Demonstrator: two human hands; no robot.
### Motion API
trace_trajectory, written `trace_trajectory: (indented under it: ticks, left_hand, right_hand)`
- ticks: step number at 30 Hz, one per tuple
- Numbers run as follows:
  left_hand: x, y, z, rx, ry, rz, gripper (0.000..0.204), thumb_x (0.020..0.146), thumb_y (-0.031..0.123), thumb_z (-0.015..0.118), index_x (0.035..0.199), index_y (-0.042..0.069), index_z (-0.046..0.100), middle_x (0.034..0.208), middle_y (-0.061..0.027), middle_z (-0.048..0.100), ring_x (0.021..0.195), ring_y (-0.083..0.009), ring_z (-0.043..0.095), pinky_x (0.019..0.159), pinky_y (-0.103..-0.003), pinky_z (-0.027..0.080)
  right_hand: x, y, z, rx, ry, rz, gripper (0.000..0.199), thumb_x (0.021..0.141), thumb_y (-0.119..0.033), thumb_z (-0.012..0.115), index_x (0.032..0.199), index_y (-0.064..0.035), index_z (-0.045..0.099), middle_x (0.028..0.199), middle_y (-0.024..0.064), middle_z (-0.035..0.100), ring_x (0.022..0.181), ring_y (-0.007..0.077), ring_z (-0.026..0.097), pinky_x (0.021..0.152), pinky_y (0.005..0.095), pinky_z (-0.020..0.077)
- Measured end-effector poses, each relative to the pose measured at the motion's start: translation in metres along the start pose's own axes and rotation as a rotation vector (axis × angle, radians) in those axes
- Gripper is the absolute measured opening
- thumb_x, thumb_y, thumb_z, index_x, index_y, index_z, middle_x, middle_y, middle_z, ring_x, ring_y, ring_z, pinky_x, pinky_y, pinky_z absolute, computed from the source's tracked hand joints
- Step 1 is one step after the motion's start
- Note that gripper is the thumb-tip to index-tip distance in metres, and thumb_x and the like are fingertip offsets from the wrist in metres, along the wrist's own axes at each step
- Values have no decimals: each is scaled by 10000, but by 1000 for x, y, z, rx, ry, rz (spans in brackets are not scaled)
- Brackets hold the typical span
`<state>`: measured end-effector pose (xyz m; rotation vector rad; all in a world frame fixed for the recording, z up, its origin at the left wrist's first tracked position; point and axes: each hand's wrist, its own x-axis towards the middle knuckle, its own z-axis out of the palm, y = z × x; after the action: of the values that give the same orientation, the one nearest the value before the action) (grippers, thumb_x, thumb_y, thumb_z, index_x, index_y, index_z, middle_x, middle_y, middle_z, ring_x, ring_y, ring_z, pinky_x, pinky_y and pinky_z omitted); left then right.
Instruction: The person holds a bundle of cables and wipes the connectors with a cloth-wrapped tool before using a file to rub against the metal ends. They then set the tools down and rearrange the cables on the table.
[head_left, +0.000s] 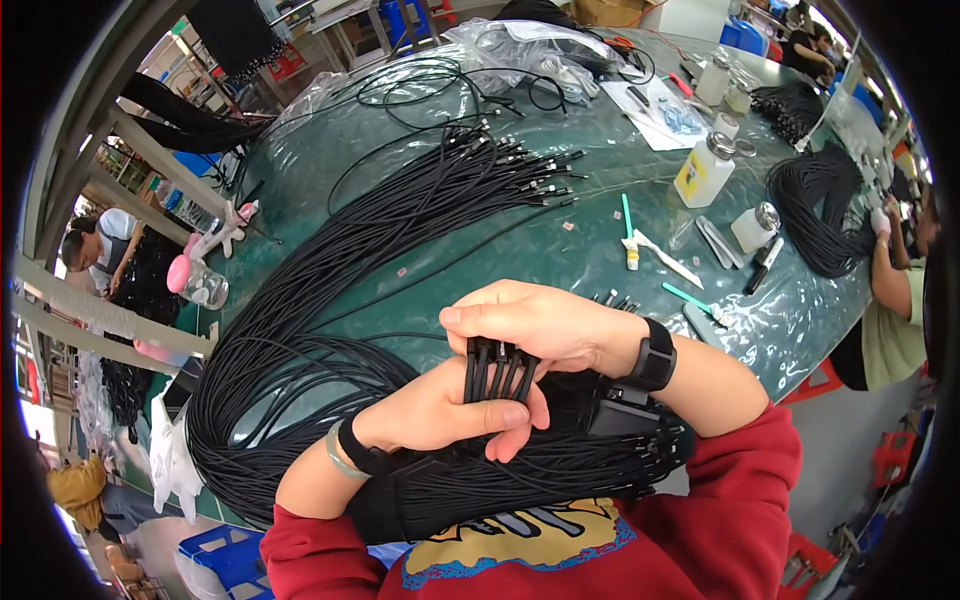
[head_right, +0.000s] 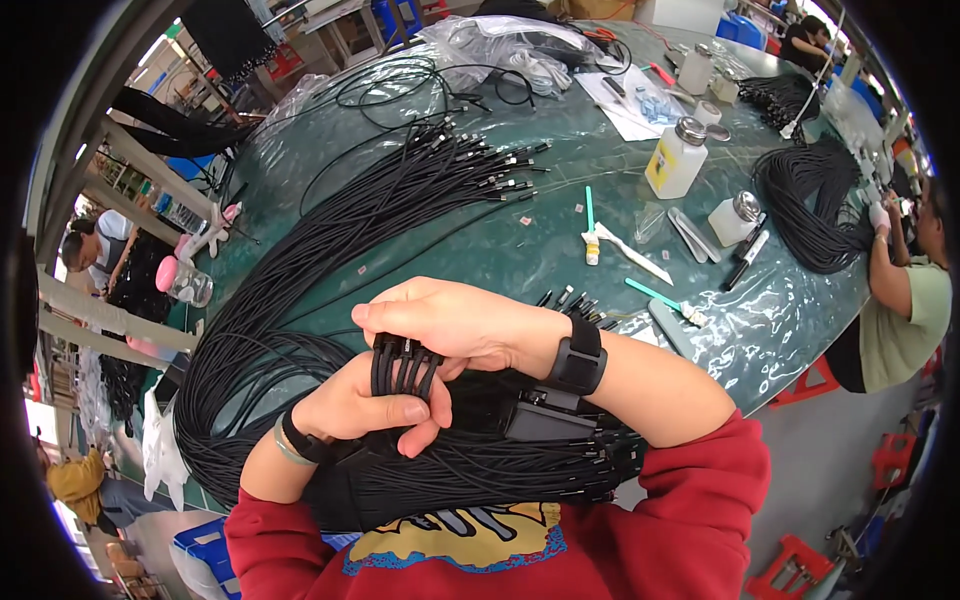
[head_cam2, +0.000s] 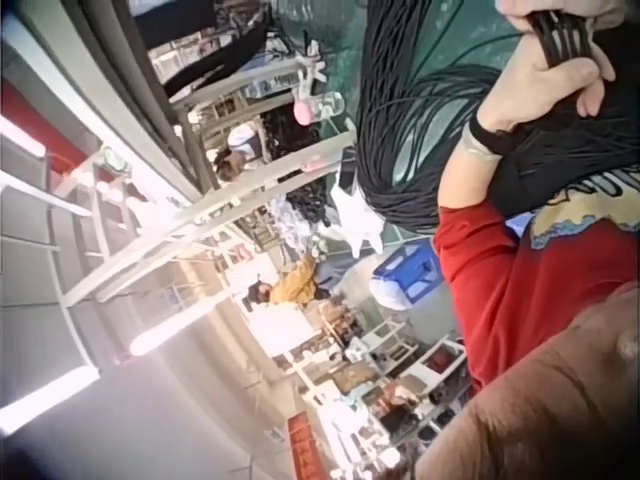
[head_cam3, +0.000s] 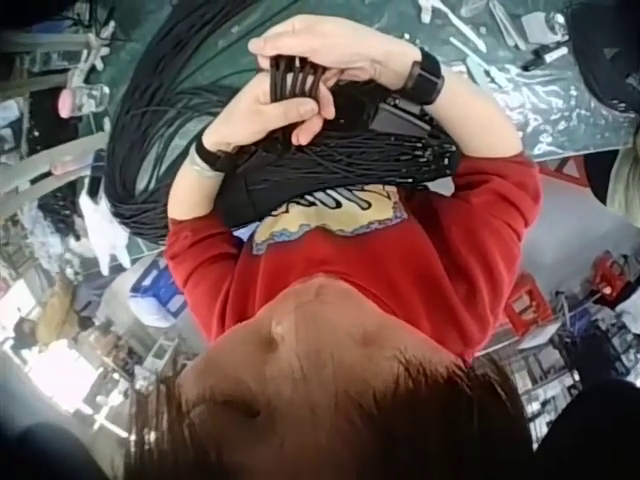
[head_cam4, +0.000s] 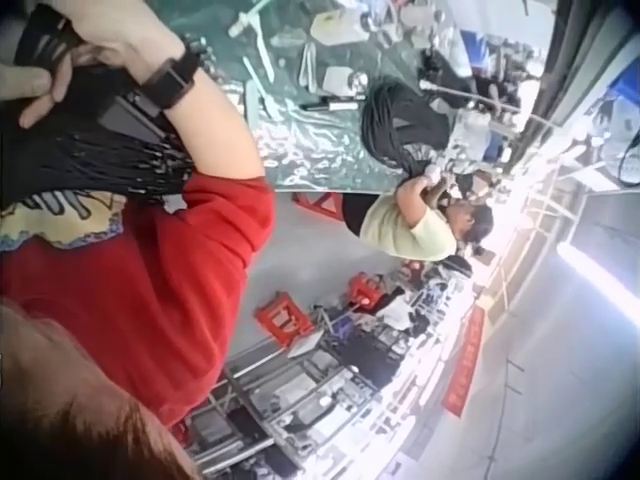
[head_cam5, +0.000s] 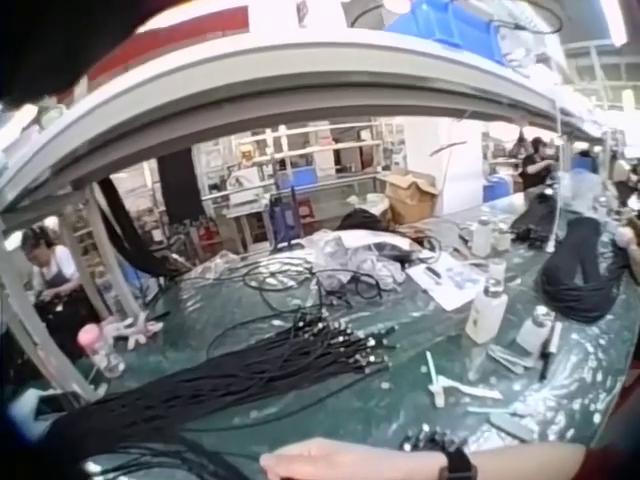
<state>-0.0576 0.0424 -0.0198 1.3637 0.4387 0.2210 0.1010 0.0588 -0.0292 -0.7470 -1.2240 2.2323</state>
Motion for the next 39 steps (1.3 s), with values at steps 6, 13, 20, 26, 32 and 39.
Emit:
trace_trajectory:
  ticks: [6, 13, 20, 26, 32, 39]
  left_hand:
    - [11, -4, -1, -112, -34, -63, 204, 835, 169, 483, 920, -1, 557, 757, -35, 586, 764, -109, 525, 711, -241, 403]
    - [27, -32, -19, -509, 131, 276, 303, 884, 213, 409, 1079, -4, 490, 895, -49, 586, 876, -117, 512, 788, -255, 390]
    - [37, -30, -17, -567, 549, 256, 335, 880, 232, 423, 1118, 0, 461, 1075, -59, 520, 968, -138, 488, 818, -281, 395]
    - [27, -33, -35, -826, 667, 256, 316, 864, 193, 452, 1110, -5, 463, 1010, -32, 525, 777, -84, 516, 588, -204, 397]
    - [24, -18, -20, -598, 642, 126, 338, 768, 77, 589, 1074, -16, 480, 834, -8, 528, 512, -2, 404, 382, -156, 212]
    - [20, -19, -23, -628, 662, 91, 326, 719, 37, 622, 1010, -24, 488, 728, -20, 522, 445, -4, 337, 368, -162, 209]
  right_hand:
    - [-1, -4, -1, -431, 151, -269, 297, 843, -298, 474, 707, -34, 470, 513, -17, 432, 402, 41, 382, 358, 203, 309]
    - [-15, -15, -3, -760, 788, -693, 168, 789, -127, 575, 692, -9, 506, 596, -42, 473, 510, 18, 400, 446, 204, 327]
    - [-9, 11, -16, -594, 531, -300, 78, 768, -67, 593, 747, 7, 584, 650, -26, 529, 565, 20, 436, 494, 173, 339]
    - [-9, 12, -24, -254, 436, -161, 85, 780, -55, 580, 731, 13, 591, 635, -18, 528, 577, 18, 442, 503, 170, 339]
    - [-9, 17, -23, -305, 338, -167, 89, 783, -73, 583, 745, 6, 596, 639, -15, 535, 559, 16, 432, 487, 174, 322]
    - [-11, 13, -15, -339, 337, -160, 83, 772, -64, 593, 724, 2, 582, 610, -20, 520, 537, 12, 412, 469, 177, 308]
